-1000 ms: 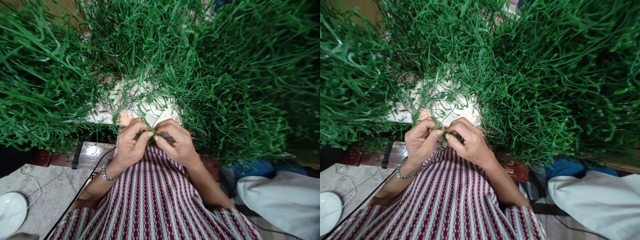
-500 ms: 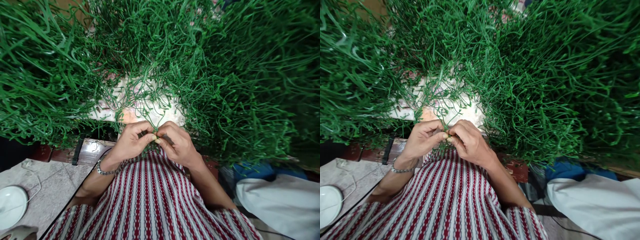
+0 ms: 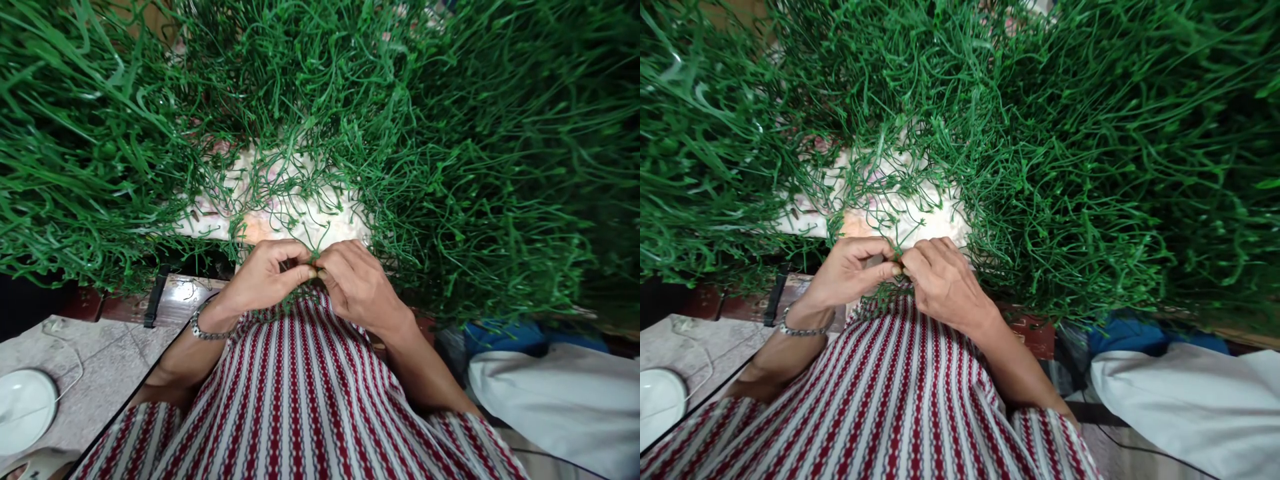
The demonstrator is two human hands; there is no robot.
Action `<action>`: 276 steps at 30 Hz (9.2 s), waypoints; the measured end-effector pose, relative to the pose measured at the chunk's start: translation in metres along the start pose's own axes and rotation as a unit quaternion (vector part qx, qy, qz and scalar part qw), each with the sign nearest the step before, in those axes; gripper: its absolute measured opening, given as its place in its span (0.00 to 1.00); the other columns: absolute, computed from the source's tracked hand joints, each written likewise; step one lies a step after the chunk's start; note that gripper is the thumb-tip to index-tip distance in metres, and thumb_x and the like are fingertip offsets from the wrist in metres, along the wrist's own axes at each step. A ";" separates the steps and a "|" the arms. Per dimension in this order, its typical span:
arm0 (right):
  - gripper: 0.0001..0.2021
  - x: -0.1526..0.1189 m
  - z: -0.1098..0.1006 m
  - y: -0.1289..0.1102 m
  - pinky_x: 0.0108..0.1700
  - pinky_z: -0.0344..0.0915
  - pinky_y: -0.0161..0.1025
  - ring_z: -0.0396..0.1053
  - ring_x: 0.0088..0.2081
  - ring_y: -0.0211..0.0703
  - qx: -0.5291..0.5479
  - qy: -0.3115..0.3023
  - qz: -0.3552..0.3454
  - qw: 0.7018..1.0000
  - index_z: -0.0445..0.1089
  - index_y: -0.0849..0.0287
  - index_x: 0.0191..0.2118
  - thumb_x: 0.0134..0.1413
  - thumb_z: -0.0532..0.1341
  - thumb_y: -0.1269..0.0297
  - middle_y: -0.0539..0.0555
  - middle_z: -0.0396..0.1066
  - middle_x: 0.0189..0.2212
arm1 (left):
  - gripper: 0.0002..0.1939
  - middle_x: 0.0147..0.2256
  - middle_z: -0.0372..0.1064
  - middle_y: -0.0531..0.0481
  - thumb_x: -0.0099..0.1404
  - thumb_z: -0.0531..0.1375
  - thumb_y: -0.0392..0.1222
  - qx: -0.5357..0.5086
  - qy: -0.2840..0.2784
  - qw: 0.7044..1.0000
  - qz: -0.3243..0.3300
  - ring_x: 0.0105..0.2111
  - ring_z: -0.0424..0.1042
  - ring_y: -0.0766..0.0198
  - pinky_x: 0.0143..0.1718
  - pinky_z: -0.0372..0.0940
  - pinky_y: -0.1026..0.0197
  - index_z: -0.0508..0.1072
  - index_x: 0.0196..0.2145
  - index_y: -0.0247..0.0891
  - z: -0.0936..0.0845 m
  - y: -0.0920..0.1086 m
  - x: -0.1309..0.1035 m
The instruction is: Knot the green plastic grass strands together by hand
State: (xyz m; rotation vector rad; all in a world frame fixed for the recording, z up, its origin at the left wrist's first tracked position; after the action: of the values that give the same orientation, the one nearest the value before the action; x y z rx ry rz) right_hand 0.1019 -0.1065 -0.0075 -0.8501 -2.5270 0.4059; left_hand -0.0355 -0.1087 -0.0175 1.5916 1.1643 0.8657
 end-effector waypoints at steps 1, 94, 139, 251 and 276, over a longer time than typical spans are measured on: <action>0.07 0.000 0.000 -0.001 0.36 0.59 0.41 0.60 0.31 0.43 -0.006 0.003 0.000 1.000 0.61 0.61 0.32 0.54 0.49 0.76 0.55 0.63 0.28 | 0.09 0.19 0.58 0.57 0.56 0.59 0.34 -0.021 0.004 1.000 -0.006 0.21 0.57 0.72 0.23 0.53 0.68 0.63 0.20 0.35 0.000 -0.001 0.000; 0.11 -0.007 0.025 -0.002 0.28 0.55 0.33 0.57 0.24 0.32 0.583 -0.119 0.065 0.801 0.65 0.61 0.26 0.56 0.57 0.61 0.47 0.59 0.21 | 0.16 0.17 0.55 0.54 0.58 0.59 0.47 -0.272 -0.137 0.952 0.011 0.18 0.53 0.70 0.22 0.50 0.63 0.65 0.19 0.35 0.004 -0.029 -0.019; 0.12 -0.007 0.047 -0.001 0.25 0.53 0.31 0.54 0.21 0.30 0.466 -0.029 0.058 0.882 0.66 0.61 0.29 0.59 0.54 0.59 0.45 0.58 0.19 | 0.15 0.16 0.52 0.58 0.60 0.58 0.47 -0.478 0.032 0.873 -0.088 0.14 0.47 0.75 0.15 0.44 0.69 0.58 0.22 0.37 0.010 -0.027 -0.014; 0.07 0.019 0.016 -0.004 0.34 0.63 0.34 0.67 0.30 0.37 0.187 -0.007 0.082 0.979 0.65 0.61 0.38 0.55 0.57 0.64 0.52 0.69 0.29 | 0.08 0.19 0.59 0.55 0.60 0.58 0.45 -0.359 0.139 0.922 0.031 0.21 0.63 0.68 0.28 0.64 0.60 0.69 0.28 0.38 -0.019 0.007 0.002; 0.09 0.005 0.014 0.003 0.35 0.64 0.31 0.68 0.31 0.35 0.255 0.042 0.108 0.960 0.65 0.59 0.40 0.53 0.61 0.64 0.50 0.71 0.31 | 0.07 0.24 0.58 0.55 0.58 0.54 0.31 -0.012 0.122 0.992 -0.004 0.26 0.59 0.70 0.29 0.56 0.66 0.61 0.24 0.36 -0.007 -0.008 -0.026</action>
State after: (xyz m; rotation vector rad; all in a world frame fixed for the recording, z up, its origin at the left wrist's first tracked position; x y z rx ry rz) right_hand 0.0930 -0.1032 -0.0192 -0.9071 -2.1037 1.0154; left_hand -0.0518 -0.1311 -0.0232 1.4905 1.3231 1.0885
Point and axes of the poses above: each hand's wrist, its own x-axis towards the middle knuckle, its own z-axis out of the palm, y = z × x, the point moved 4 cm from there along x, towards the middle knuckle
